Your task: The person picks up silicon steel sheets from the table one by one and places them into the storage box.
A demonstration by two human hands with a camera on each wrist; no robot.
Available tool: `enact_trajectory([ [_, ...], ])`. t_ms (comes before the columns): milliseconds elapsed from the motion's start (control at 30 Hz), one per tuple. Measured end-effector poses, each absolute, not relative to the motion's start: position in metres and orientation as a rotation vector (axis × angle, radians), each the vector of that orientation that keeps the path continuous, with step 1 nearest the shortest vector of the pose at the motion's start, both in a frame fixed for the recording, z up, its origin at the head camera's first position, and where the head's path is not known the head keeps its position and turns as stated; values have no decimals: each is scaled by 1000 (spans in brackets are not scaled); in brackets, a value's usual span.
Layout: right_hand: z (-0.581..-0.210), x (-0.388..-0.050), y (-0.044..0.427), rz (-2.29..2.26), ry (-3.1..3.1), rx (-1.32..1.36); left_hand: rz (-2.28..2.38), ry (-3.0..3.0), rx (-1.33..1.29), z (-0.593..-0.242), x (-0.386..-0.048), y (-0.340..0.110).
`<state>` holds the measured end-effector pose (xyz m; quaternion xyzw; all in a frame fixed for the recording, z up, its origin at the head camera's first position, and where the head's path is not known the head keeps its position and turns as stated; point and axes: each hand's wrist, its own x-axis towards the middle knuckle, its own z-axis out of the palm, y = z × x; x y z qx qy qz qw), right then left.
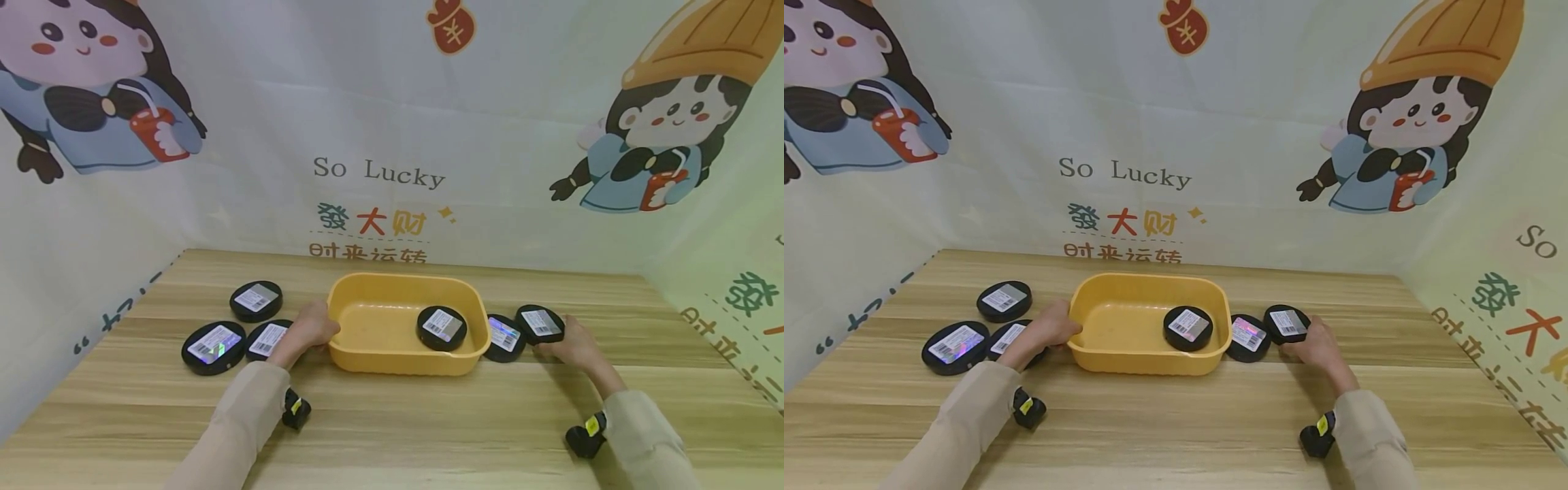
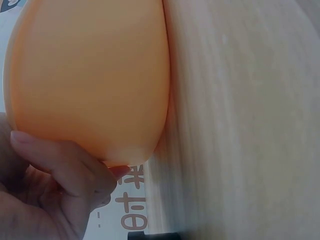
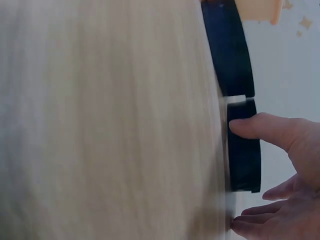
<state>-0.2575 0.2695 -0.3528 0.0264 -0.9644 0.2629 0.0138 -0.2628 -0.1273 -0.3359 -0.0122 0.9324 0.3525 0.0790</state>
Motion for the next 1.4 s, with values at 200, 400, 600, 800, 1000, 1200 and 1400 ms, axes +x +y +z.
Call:
enact_trajectory([
  [200, -354, -263, 272, 851, -3055, 70, 1051, 2801, -28, -336, -262, -127],
  [400, -358, -267, 269, 893, -3042, 67, 1052, 2799, -29, -338, -263, -127],
  [600, -378, -290, 280, 835, -3084, 51, 1062, 2805, -19, -338, -262, -127],
  [800, -446, -350, 329, 726, -3059, 84, 1046, 2809, -18, -337, -262, -127],
  [1000, -405, -320, 300, 788, -3111, 11, 1032, 2803, -28, -336, -262, -127],
  [1200, -361, -280, 269, 819, -3111, -26, 1043, 2785, -26, -336, -262, -127],
  [1400, -354, -273, 266, 752, -3080, -21, 1046, 2791, -28, -338, -263, -128],
])
